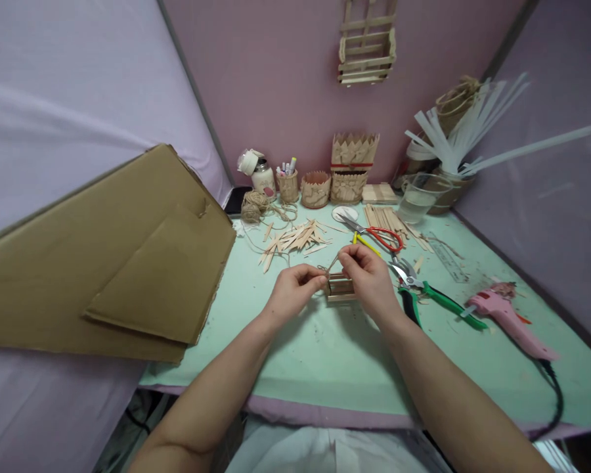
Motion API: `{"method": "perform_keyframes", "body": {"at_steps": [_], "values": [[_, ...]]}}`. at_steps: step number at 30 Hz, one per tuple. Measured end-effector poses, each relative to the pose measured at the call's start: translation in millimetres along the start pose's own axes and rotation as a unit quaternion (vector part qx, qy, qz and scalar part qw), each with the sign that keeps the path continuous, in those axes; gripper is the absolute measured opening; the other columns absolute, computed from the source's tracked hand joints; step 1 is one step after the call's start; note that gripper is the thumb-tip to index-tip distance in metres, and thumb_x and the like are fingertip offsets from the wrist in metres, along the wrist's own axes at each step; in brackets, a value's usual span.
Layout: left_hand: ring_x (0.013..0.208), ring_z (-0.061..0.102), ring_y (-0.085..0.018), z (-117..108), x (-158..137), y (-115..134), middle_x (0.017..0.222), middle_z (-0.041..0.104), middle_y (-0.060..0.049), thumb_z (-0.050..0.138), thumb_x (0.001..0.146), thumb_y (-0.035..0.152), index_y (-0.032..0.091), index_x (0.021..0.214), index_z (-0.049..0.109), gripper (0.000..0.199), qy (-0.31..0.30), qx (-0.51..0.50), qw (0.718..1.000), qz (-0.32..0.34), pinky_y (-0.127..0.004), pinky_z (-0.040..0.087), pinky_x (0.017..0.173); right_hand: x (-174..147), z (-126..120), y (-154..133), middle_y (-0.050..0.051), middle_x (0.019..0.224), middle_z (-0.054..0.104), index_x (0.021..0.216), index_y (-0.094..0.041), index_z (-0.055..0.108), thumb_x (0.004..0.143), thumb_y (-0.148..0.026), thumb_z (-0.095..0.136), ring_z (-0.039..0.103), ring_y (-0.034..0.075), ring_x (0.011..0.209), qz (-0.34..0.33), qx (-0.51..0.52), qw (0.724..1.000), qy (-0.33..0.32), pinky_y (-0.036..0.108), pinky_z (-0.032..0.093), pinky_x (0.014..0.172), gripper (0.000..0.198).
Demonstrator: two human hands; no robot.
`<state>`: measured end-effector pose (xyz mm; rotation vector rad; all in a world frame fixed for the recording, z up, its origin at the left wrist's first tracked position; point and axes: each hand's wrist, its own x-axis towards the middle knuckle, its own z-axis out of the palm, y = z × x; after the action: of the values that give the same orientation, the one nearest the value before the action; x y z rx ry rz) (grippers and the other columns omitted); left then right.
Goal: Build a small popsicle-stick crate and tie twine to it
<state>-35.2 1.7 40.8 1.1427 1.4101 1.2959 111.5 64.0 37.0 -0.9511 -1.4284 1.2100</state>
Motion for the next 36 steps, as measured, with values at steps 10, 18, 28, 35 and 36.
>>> {"method": "perform_keyframes", "body": {"at_steps": [10,18,28,35,36], "values": [[0.063,0.057,-0.013,1.7,3.3,-5.2,0.07,0.071,-0.005,0.081,0.067,0.044,0.015,0.076,0.075,0.031,-0.004,-0.112,0.993,-0.043,-0.027,0.045,0.065,0.8,-2.6,-3.1,-0.004,0.064,0.052,0.077,-0.021,0.065,0.074,-0.042,0.071,0.044,0.011,0.056,0.039,0.043,0.997,-0.043,0.026,0.037,0.054,0.022],[0.068,0.062,-0.013,2.2,3.0,-5.6,0.075,0.072,-0.004,0.081,0.066,0.035,0.016,0.083,0.076,0.026,0.021,-0.122,0.992,0.007,-0.026,0.048,0.069,1.4,-3.4,-1.6,-0.003,0.058,0.048,0.076,-0.02,0.068,0.082,-0.058,0.061,0.042,0.011,0.053,0.084,0.069,0.991,-0.082,0.024,0.032,0.049,0.039],[0.076,0.065,-0.017,5.2,-2.9,-0.1,0.076,0.073,-0.004,0.069,0.073,0.022,0.017,0.076,0.076,0.008,-0.001,0.012,0.996,0.092,-0.027,0.05,0.073,-0.7,-2.2,-4.4,-0.005,0.059,0.05,0.072,-0.021,0.062,0.075,-0.046,0.071,0.042,0.01,0.054,0.033,0.048,0.998,-0.023,0.026,0.035,0.054,0.027],[0.075,0.064,-0.017,7.9,-6.5,0.4,0.077,0.073,-0.005,0.069,0.075,0.023,0.018,0.075,0.076,0.009,-0.033,0.042,0.993,0.107,-0.028,0.049,0.073,8.3,-8.4,5.1,-0.006,0.056,0.047,0.075,-0.022,0.061,0.083,-0.046,0.061,0.043,0.012,0.05,0.029,0.01,0.999,0.01,0.027,0.035,0.051,0.026],[0.075,0.065,-0.017,7.7,-6.4,-0.3,0.078,0.073,-0.005,0.068,0.076,0.023,0.018,0.076,0.076,0.009,-0.025,0.045,0.992,0.114,-0.027,0.05,0.073,8.2,-9.2,4.3,-0.004,0.056,0.049,0.073,-0.022,0.062,0.085,-0.046,0.059,0.044,0.013,0.051,0.019,-0.025,1.0,-0.003,0.027,0.035,0.051,0.027]]}}
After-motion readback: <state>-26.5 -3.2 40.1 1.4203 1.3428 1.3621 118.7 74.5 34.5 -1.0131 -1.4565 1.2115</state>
